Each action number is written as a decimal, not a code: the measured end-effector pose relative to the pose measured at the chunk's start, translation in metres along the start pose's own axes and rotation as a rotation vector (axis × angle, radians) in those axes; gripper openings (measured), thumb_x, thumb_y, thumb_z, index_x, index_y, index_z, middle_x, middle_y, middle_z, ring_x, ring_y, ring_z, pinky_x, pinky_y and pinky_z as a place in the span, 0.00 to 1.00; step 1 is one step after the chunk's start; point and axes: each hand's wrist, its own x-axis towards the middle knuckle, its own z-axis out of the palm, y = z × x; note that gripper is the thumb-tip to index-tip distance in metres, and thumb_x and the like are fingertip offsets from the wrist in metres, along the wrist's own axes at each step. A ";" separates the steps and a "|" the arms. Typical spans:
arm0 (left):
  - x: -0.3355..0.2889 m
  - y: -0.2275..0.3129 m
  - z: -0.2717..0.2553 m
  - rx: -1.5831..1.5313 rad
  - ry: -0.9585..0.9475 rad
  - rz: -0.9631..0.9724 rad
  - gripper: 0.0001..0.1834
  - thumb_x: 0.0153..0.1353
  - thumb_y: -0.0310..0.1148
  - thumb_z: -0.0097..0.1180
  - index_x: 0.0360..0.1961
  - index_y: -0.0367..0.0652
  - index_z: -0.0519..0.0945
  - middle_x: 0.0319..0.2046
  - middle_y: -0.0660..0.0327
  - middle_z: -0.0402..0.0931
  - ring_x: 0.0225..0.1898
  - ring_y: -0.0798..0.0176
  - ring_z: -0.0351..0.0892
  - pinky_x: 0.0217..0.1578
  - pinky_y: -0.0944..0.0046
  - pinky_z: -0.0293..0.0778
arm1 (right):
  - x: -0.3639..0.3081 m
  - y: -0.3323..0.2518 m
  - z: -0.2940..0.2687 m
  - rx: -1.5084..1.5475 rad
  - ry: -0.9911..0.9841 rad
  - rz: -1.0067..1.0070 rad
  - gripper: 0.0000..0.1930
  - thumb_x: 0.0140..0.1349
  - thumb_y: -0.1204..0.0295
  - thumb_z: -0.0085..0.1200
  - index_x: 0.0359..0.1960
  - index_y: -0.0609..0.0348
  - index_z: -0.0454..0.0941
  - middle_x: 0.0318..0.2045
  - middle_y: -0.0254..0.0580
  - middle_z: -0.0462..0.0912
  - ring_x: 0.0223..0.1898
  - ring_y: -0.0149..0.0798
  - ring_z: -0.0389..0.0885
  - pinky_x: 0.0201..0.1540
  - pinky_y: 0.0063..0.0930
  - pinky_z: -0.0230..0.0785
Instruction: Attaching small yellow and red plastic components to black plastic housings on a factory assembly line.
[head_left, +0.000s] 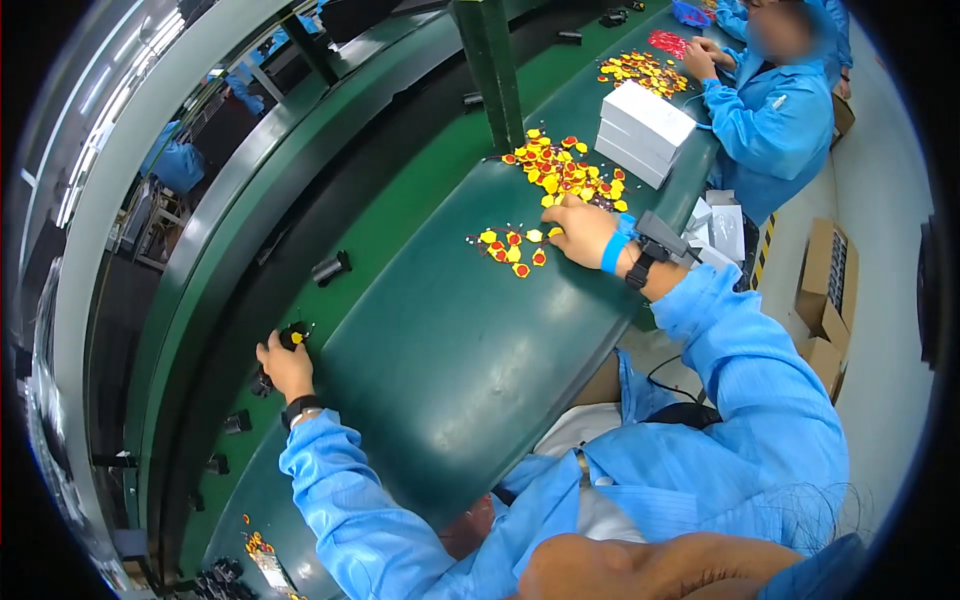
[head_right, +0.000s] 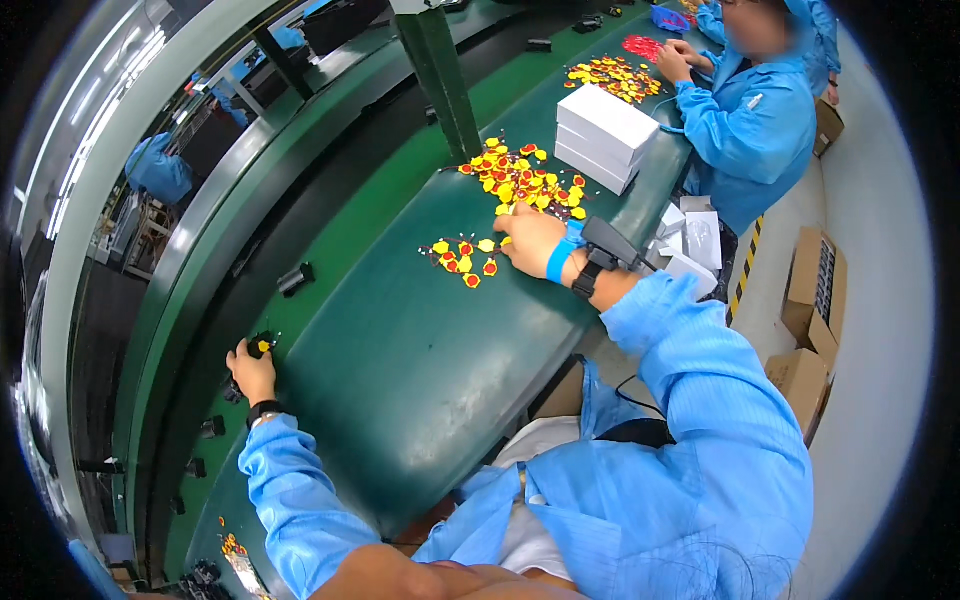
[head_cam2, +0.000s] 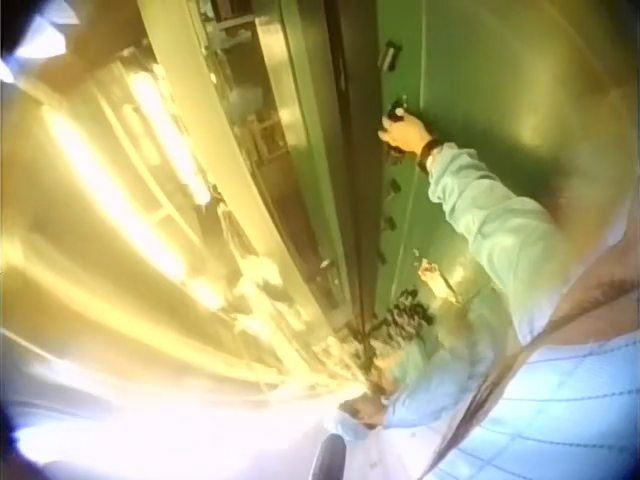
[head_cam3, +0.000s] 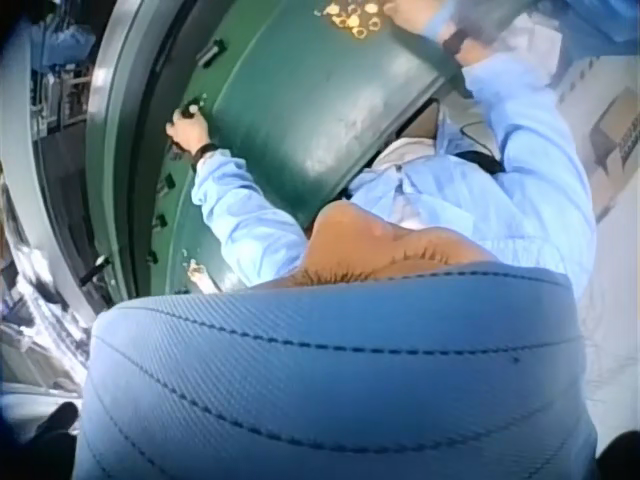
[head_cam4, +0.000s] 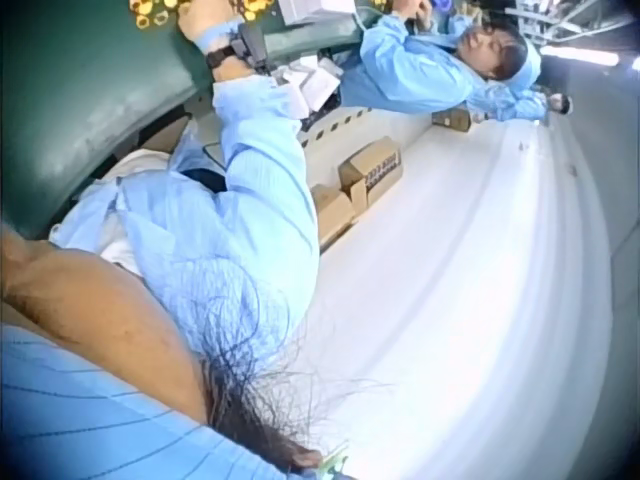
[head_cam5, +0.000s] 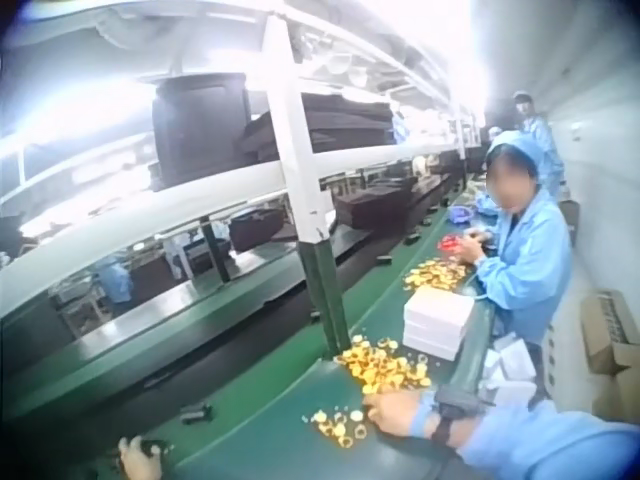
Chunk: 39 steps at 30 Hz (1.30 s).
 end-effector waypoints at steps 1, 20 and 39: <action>-0.002 -0.001 -0.002 -0.009 0.008 -0.024 0.29 0.50 0.30 0.62 0.55 0.46 0.70 0.62 0.45 0.54 0.59 0.42 0.63 0.56 0.53 0.64 | 0.004 -0.001 0.000 0.005 0.005 -0.009 0.14 0.53 0.71 0.55 0.43 0.56 0.75 0.40 0.51 0.73 0.42 0.53 0.76 0.45 0.40 0.68; -0.186 0.056 -0.081 -1.113 -0.607 0.114 0.08 0.57 0.27 0.56 0.38 0.35 0.79 0.32 0.61 0.79 0.31 0.69 0.79 0.28 0.74 0.72 | -0.018 -0.013 0.005 1.518 -0.106 0.454 0.10 0.57 0.74 0.55 0.40 0.63 0.73 0.27 0.36 0.76 0.22 0.28 0.74 0.21 0.22 0.69; -0.271 0.130 -0.091 -1.463 -0.604 0.093 0.11 0.56 0.26 0.60 0.40 0.35 0.77 0.31 0.62 0.78 0.26 0.72 0.77 0.24 0.77 0.70 | -0.114 -0.121 0.017 1.890 -0.521 0.166 0.05 0.61 0.70 0.54 0.36 0.55 0.74 0.35 0.33 0.78 0.35 0.27 0.76 0.38 0.23 0.70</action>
